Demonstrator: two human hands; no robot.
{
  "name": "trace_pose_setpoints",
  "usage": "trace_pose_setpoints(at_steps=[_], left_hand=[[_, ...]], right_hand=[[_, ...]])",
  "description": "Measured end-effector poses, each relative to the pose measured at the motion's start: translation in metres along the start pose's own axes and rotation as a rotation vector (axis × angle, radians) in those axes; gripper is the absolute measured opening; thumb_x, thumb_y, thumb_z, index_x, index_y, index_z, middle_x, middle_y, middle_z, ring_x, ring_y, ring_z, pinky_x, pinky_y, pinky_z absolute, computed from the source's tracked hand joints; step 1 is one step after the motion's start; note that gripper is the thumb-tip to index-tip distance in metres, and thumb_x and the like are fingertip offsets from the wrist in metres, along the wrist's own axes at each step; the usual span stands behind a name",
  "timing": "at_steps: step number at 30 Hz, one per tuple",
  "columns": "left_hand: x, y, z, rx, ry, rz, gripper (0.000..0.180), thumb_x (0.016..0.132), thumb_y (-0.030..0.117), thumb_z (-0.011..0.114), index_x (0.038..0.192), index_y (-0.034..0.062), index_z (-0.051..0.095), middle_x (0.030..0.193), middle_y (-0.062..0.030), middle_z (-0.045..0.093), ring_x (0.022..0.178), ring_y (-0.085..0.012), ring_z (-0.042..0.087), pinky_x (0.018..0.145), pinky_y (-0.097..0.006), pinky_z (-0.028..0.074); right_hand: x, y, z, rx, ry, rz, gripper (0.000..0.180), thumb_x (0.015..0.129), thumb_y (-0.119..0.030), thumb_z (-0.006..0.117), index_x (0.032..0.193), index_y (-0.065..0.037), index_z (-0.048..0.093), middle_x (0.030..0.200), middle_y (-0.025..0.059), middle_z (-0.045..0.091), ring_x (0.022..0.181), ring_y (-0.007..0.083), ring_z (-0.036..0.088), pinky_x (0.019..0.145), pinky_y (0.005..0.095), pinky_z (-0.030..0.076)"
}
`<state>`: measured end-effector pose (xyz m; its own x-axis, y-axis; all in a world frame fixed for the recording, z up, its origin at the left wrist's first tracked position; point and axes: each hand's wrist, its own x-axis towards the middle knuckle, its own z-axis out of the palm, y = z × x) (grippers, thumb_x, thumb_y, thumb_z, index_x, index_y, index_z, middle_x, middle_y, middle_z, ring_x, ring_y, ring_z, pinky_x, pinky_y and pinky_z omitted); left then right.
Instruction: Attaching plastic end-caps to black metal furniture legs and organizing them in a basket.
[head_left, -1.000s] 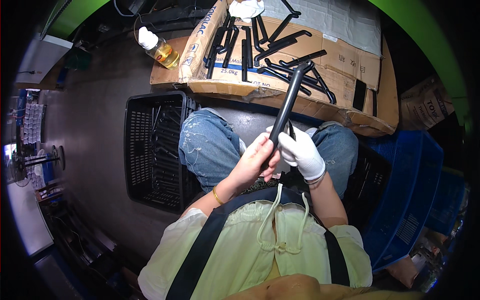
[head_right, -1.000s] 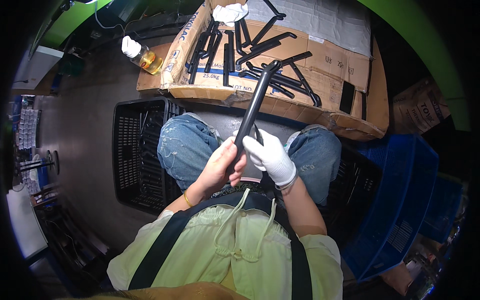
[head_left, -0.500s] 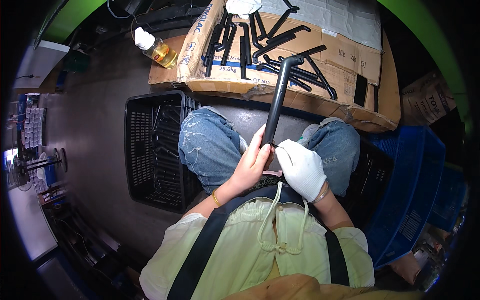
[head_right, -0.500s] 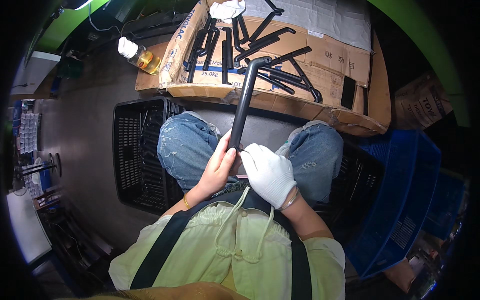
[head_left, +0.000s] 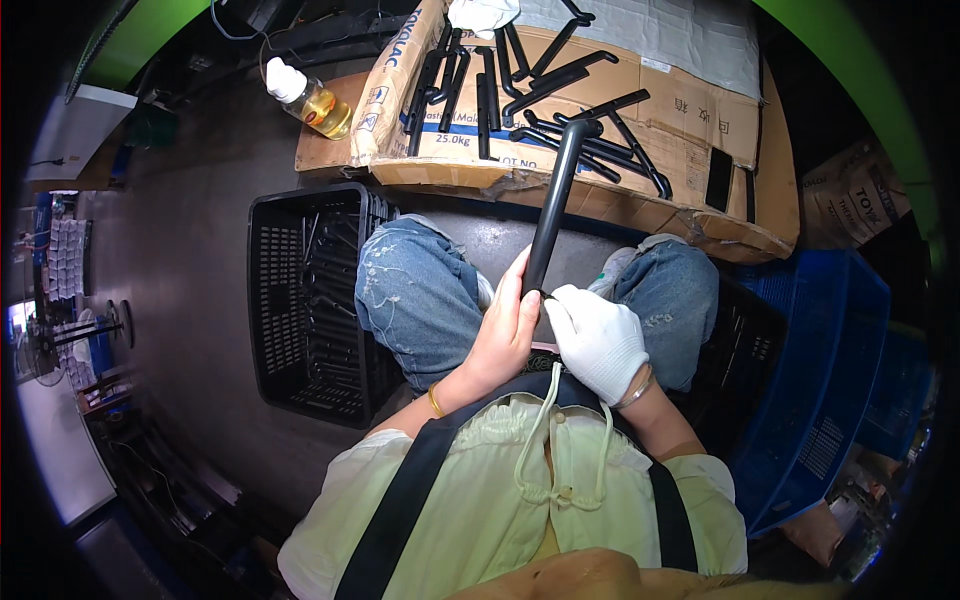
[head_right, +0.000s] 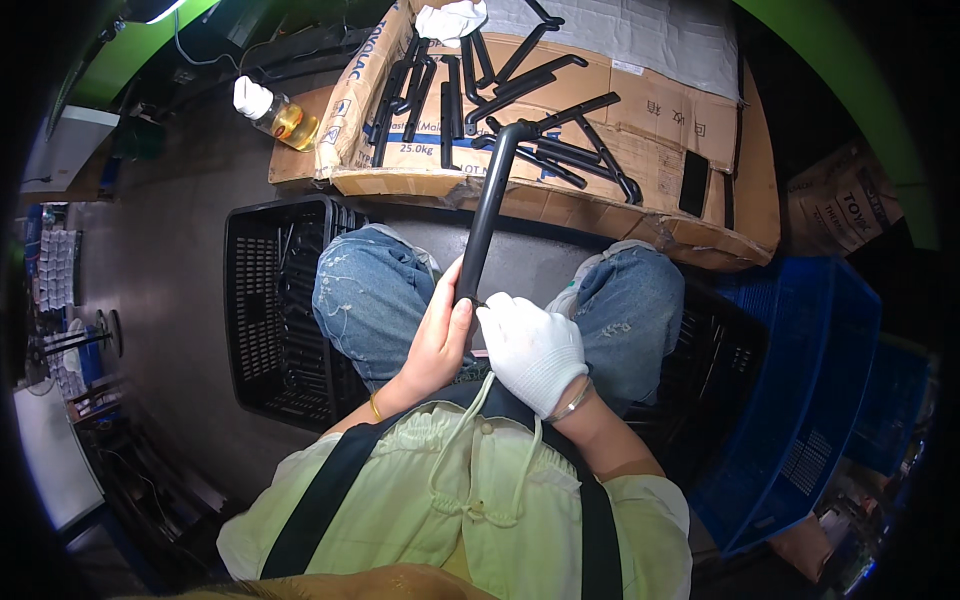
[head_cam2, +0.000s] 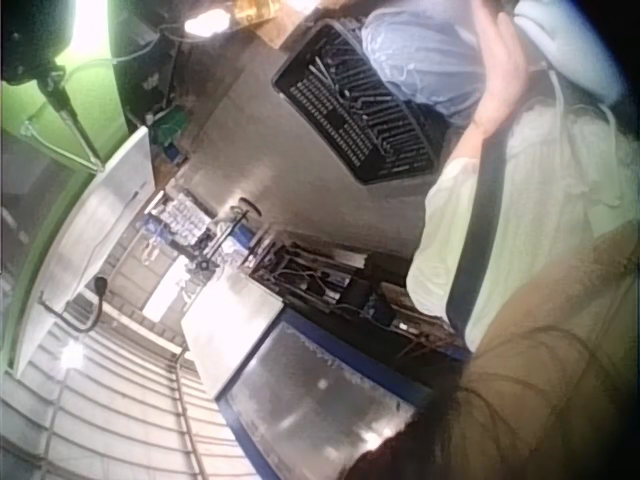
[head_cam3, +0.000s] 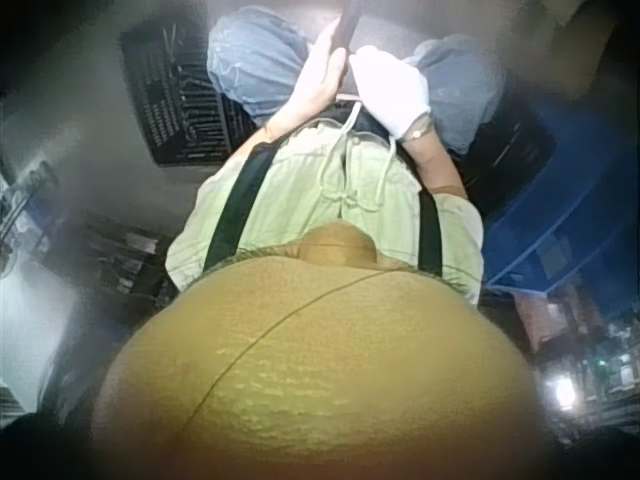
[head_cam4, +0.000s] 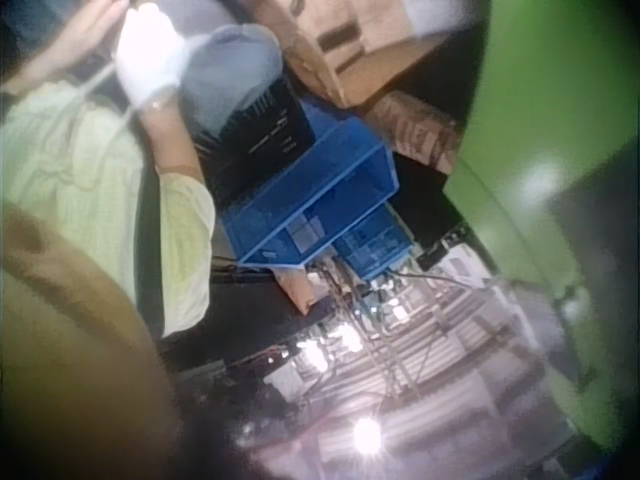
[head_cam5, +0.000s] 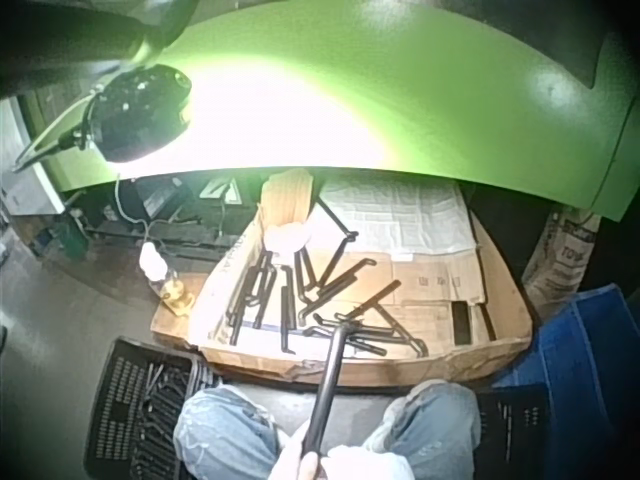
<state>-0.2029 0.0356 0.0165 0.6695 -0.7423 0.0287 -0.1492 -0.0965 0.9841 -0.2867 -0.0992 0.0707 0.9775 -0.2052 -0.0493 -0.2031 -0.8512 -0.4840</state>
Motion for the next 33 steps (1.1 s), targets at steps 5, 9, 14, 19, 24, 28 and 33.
trace_pose_setpoints(at_steps=[5, 9, 14, 19, 24, 28, 33], left_hand=[[-0.003, -0.001, 0.006, -0.028, 0.057, -0.055, 0.050, 0.104, 0.015, 0.036, 0.147, -0.0081, 0.024, 0.147, -0.0221, 0.037, 0.138, -0.0287, 0.035, 0.114, -0.036, 0.025], [-0.003, -0.008, 0.010, 0.079, 0.131, 0.011, 0.049, 0.105, 0.015, 0.037, 0.149, -0.0040, 0.026, 0.128, -0.0168, 0.052, 0.114, -0.0220, 0.054, 0.099, -0.031, 0.041], [-0.001, 0.016, 0.010, -0.766, 0.122, -0.484, 0.038, 0.105, 0.024, 0.042, 0.140, 0.0085, 0.042, 0.075, 0.0047, 0.042, 0.052, -0.0010, 0.030, 0.044, -0.017, 0.025], [-0.005, 0.008, -0.023, -0.938, -0.176, -0.694, 0.039, 0.105, 0.037, 0.041, 0.131, 0.0081, 0.049, 0.070, 0.0052, 0.040, 0.050, -0.0019, 0.031, 0.042, -0.018, 0.024], [-0.016, -0.012, -0.034, -0.833, -0.543, -0.654, 0.042, 0.104, 0.040, 0.043, 0.126, 0.0047, 0.051, 0.065, 0.0040, 0.043, 0.051, -0.0058, 0.041, 0.047, -0.019, 0.035], [0.010, 0.001, -0.025, -0.493, -0.332, -0.502, 0.029, 0.106, 0.022, 0.040, 0.129, 0.0048, 0.043, 0.074, 0.0002, 0.051, 0.055, -0.0064, 0.049, 0.049, -0.021, 0.042], [0.014, -0.011, -0.030, -0.483, -0.215, -0.458, 0.032, 0.106, 0.022, 0.039, 0.136, 0.0082, 0.041, 0.084, -0.0009, 0.048, 0.053, -0.0036, 0.040, 0.042, -0.018, 0.037]], right_hand=[[0.001, 0.004, 0.015, -0.052, 0.068, -0.117, 0.012, 0.092, -0.023, 0.053, 0.088, -0.012, 0.056, 0.074, 0.0061, 0.059, 0.063, 0.0256, 0.064, 0.049, 0.0390, 0.053], [-0.001, 0.001, 0.026, -0.088, 0.076, -0.026, 0.012, 0.092, -0.024, 0.055, 0.088, -0.013, 0.057, 0.074, 0.0058, 0.058, 0.062, 0.0253, 0.064, 0.051, 0.0386, 0.053], [0.001, 0.005, 0.026, 0.136, 0.334, 0.030, 0.013, 0.090, -0.021, 0.061, 0.098, -0.011, 0.062, 0.082, 0.0086, 0.063, 0.068, 0.0275, 0.066, 0.058, 0.0382, 0.053], [0.026, 0.047, -0.003, 0.713, 0.603, 0.410, 0.037, 0.093, -0.010, 0.064, 0.127, -0.001, 0.054, 0.108, 0.0049, 0.063, 0.087, 0.0114, 0.058, 0.080, 0.0265, 0.048], [0.036, 0.055, -0.019, 0.961, 0.422, 0.345, 0.011, 0.093, -0.009, 0.064, 0.100, 0.000, 0.065, 0.088, 0.0015, 0.064, 0.082, 0.0081, 0.057, 0.077, 0.0243, 0.047], [0.034, 0.030, 0.034, 0.896, 0.107, 0.120, 0.022, 0.094, -0.019, 0.065, 0.106, -0.001, 0.062, 0.090, 0.0090, 0.066, 0.083, 0.0138, 0.062, 0.075, 0.0286, 0.050], [0.022, 0.036, 0.038, 0.958, -0.140, 0.421, 0.022, 0.098, -0.013, 0.050, 0.115, 0.000, 0.060, 0.100, 0.0074, 0.064, 0.092, 0.0147, 0.061, 0.082, 0.0285, 0.049]])
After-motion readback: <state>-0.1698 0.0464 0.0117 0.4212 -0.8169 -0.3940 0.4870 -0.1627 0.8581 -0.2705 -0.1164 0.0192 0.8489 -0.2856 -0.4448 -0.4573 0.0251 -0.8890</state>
